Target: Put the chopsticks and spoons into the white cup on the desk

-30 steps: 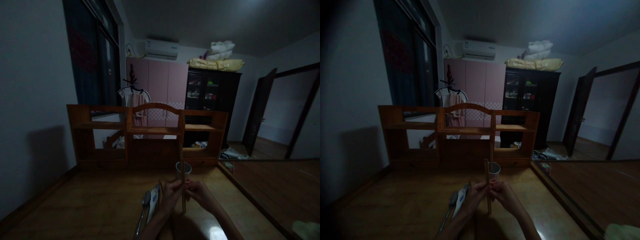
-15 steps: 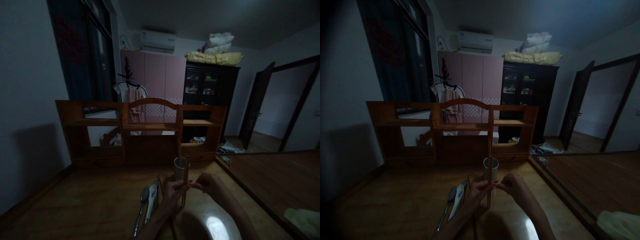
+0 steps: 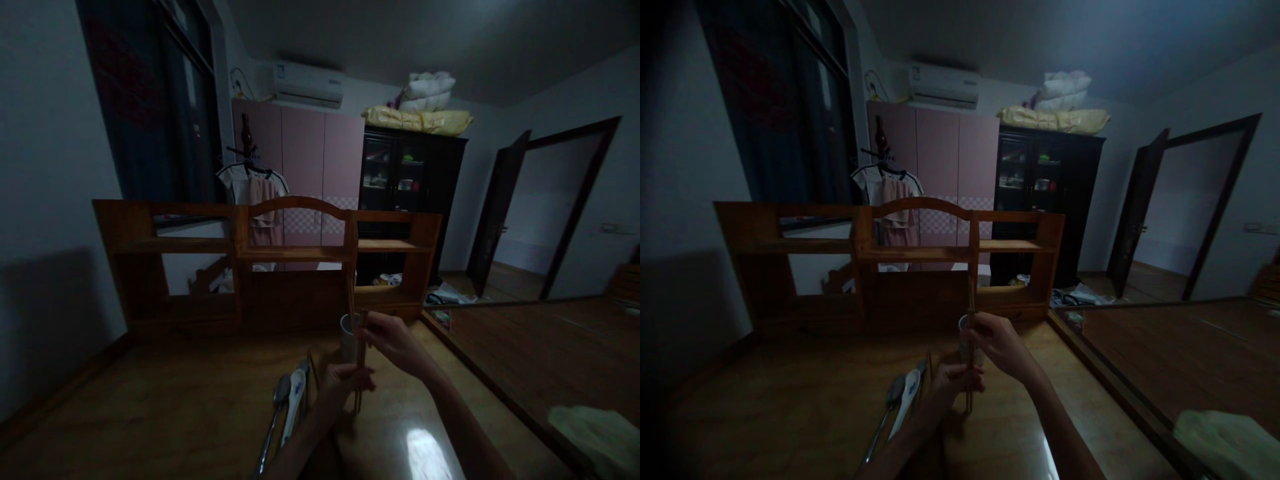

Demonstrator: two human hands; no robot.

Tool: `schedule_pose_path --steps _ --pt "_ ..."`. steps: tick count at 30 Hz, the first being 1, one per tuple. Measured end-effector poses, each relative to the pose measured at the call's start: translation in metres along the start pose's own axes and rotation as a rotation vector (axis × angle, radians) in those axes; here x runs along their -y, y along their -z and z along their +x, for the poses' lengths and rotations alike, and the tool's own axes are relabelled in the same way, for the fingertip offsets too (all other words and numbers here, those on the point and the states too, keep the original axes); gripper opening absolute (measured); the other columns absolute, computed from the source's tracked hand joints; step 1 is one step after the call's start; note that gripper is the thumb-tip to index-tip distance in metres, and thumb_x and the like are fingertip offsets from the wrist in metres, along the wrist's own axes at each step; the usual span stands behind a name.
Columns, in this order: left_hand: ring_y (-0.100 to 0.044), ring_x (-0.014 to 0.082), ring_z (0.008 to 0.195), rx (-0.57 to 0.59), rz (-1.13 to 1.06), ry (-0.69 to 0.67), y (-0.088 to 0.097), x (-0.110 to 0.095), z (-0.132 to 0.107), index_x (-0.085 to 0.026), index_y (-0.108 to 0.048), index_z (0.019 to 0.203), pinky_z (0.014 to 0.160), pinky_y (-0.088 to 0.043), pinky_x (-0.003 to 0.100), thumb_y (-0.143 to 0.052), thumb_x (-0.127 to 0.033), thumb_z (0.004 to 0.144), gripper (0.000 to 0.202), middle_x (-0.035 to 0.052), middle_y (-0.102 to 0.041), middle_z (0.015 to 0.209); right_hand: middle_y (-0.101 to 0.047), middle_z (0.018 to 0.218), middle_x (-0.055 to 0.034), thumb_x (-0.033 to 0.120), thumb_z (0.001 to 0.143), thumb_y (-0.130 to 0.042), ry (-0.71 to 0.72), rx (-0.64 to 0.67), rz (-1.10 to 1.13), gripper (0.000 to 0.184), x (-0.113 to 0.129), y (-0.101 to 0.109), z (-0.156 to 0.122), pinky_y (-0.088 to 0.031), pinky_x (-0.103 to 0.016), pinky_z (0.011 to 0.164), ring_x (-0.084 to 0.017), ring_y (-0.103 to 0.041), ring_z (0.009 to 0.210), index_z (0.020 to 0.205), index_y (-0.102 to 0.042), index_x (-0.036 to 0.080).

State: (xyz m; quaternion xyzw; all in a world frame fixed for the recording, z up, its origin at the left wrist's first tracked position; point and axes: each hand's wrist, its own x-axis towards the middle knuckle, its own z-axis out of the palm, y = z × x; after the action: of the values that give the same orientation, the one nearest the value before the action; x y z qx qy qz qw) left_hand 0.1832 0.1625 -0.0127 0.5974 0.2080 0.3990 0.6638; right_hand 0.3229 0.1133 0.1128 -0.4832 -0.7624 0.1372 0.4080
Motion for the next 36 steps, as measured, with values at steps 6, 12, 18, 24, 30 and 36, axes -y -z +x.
schedule_pose_path --steps 6,12,18,24,30,36 --pt "-0.068 0.0242 0.072 0.002 0.022 0.025 0.003 0.010 0.001 -0.007 -0.075 0.087 0.072 -0.051 0.035 -0.067 -0.062 0.068 0.059 0.0152 -0.072 0.075 -0.055 0.071 0.0000 0.035 0.091 -0.052 0.005 0.041 -0.003 0.023 -0.002 0.005 0.004 -0.037 -0.021 0.055 -0.012 -0.050 0.064 0.087 -0.063 0.015" --pt "-0.068 0.0265 0.082 0.036 0.084 0.034 0.005 0.015 0.001 -0.009 -0.073 0.099 0.078 -0.050 0.037 -0.075 -0.051 0.066 0.054 0.0174 -0.073 0.088 -0.054 0.067 -0.0003 0.043 0.091 -0.051 -0.022 0.021 -0.033 0.033 -0.015 0.006 0.007 -0.036 -0.021 0.051 -0.012 -0.049 0.059 0.086 -0.064 0.014" --pt "-0.066 0.0205 0.074 0.047 0.029 0.031 0.008 0.016 0.001 -0.010 -0.073 0.102 0.074 -0.048 0.033 -0.071 -0.050 0.071 0.051 0.0136 -0.072 0.079 -0.055 0.067 -0.0009 0.047 0.089 -0.052 -0.014 0.029 0.008 0.036 -0.019 0.006 0.008 -0.036 -0.021 0.050 -0.012 -0.049 0.059 0.089 -0.064 0.014" --pt "-0.059 0.0152 0.065 0.052 -0.007 0.039 0.008 0.022 0.006 -0.010 -0.074 0.099 0.067 -0.046 0.030 -0.073 -0.056 0.066 0.056 0.0082 -0.064 0.071 -0.056 0.069 -0.0009 0.048 0.090 -0.051 -0.025 0.037 0.011 0.035 -0.021 0.006 0.009 -0.037 -0.021 0.051 -0.012 -0.051 0.059 0.087 -0.063 0.015" --pt "-0.060 0.0161 0.066 0.044 0.019 -0.004 0.012 0.033 0.008 -0.012 -0.073 0.103 0.069 -0.047 0.031 -0.070 -0.055 0.070 0.055 0.0082 -0.065 0.072 -0.055 0.069 -0.0003 0.047 0.090 -0.052 -0.008 0.064 -0.001 0.034 -0.022 0.004 0.013 -0.036 -0.021 0.051 -0.012 -0.051 0.059 0.087 -0.063 0.015" --pt "-0.062 0.0180 0.067 0.033 0.077 0.001 0.012 0.033 0.007 -0.011 -0.073 0.103 0.069 -0.048 0.031 -0.068 -0.059 0.069 0.059 0.0089 -0.067 0.071 -0.056 0.070 -0.0010 0.045 0.090 -0.052 -0.014 0.063 -0.019 0.033 -0.021 0.006 0.011 -0.037 -0.021 0.052 -0.012 -0.051 0.060 0.089 -0.063 0.014"
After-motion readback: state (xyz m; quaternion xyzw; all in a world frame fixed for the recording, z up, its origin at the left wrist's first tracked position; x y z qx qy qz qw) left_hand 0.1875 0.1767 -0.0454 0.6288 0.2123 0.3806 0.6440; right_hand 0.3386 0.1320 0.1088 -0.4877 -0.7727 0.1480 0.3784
